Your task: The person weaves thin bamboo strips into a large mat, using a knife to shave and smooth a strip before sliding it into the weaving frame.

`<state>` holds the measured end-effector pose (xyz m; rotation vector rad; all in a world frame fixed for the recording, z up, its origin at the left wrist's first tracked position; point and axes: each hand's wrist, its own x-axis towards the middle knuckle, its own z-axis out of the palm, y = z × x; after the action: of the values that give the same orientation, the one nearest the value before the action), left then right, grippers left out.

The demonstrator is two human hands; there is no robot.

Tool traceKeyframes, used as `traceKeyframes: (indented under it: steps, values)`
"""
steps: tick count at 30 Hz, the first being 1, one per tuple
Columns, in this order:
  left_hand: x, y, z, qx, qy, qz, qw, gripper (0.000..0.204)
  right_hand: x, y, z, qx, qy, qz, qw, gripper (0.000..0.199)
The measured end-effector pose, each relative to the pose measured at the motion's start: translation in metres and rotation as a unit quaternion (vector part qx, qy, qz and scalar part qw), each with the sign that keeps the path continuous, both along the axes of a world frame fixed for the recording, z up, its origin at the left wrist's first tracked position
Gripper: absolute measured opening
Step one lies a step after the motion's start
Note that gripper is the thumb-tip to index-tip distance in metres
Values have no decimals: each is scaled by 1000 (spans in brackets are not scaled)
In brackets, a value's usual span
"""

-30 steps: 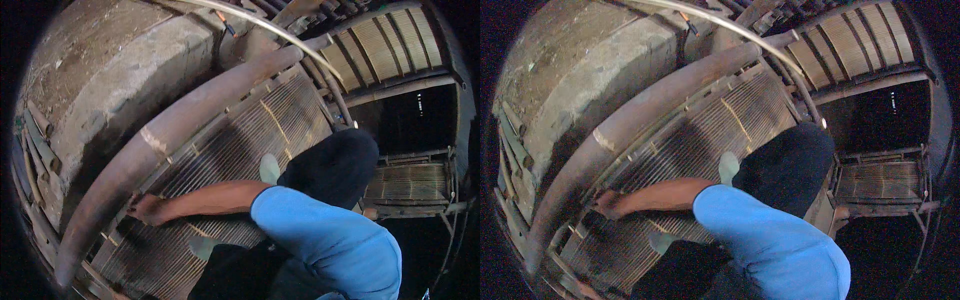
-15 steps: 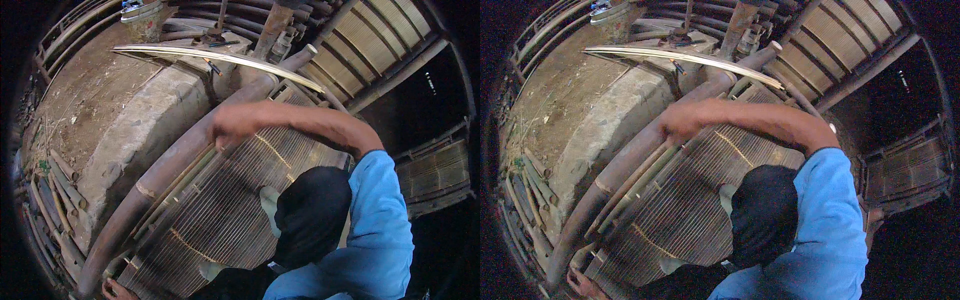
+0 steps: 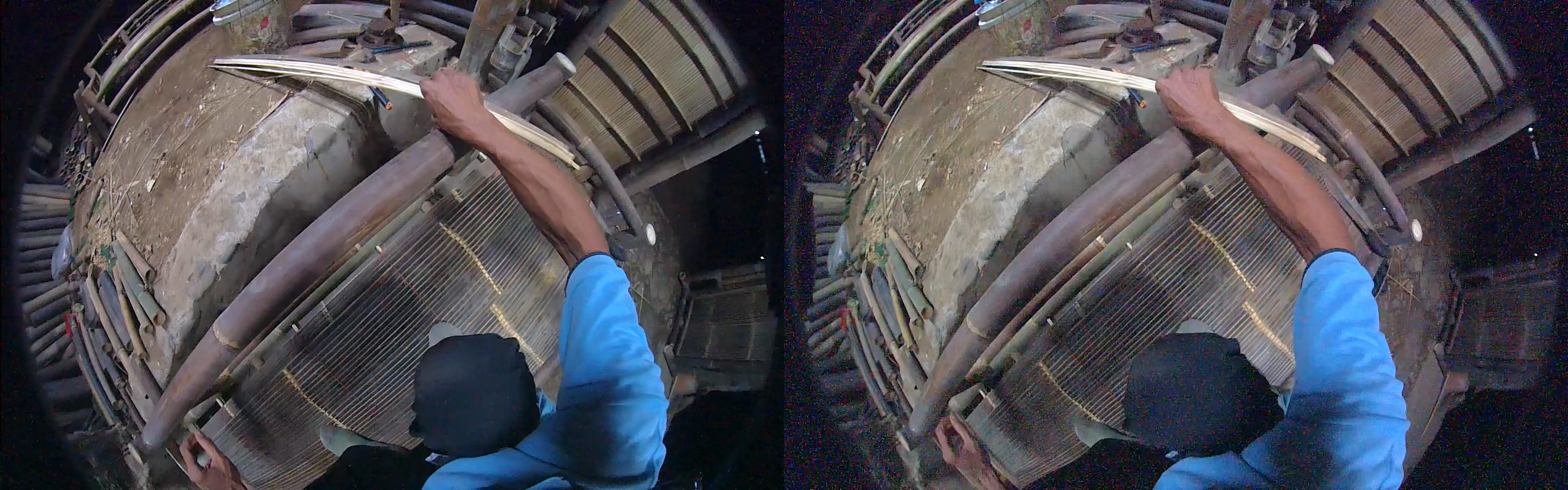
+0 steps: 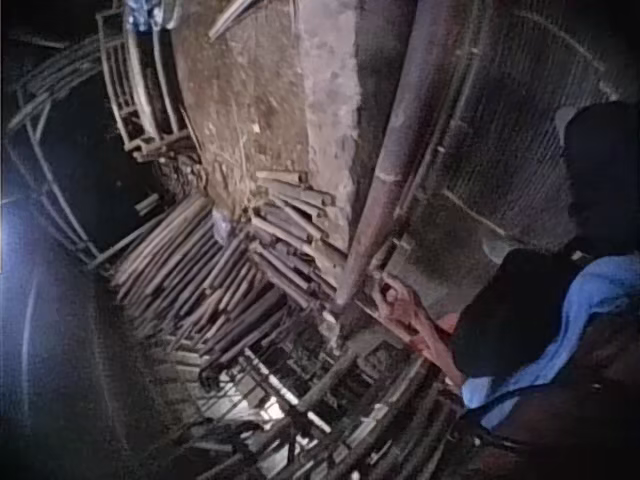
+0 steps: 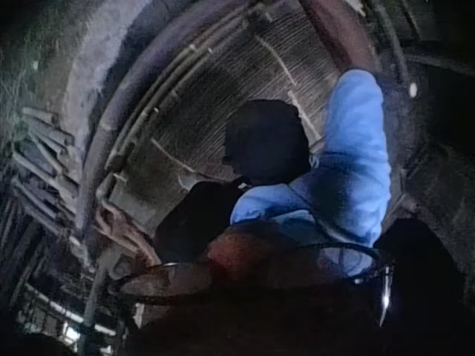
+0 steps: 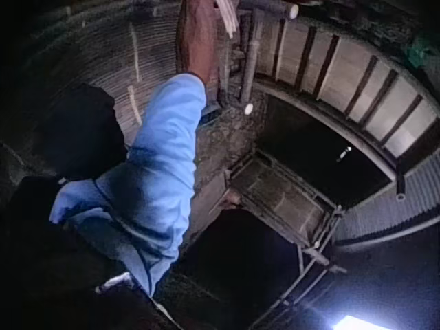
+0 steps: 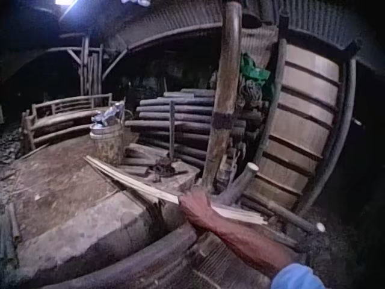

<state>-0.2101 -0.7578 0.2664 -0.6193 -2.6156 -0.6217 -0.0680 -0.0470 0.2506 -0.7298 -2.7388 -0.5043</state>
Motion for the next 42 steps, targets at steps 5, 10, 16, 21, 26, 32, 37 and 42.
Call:
traceKeyframes:
  steps: [5,10,16,21,26,32,37,42]
  values:
    - [12,104,30,-27,-7,-88,996,12,17,-16,8,9,94,-40,995,19]
    - [9,185,66,-126,98,-255,954,16,40,-16,4,-116,179,12,977,18]
    - [9,243,73,-125,180,-309,925,44,120,-83,27,-160,296,10,942,31]
    - [-17,273,71,-106,317,-288,897,62,168,-132,11,-366,324,-20,872,37]
    - [-63,264,85,-156,344,-329,865,68,212,-154,-5,-533,286,52,795,28]
    - [-79,224,39,-219,87,-431,871,40,218,-186,5,-508,316,74,798,23]
    - [-51,207,45,-104,59,-425,897,20,181,-208,-23,-472,306,57,825,27]
    - [-41,186,42,-58,-13,-407,912,25,173,-212,-29,-496,280,94,817,28]
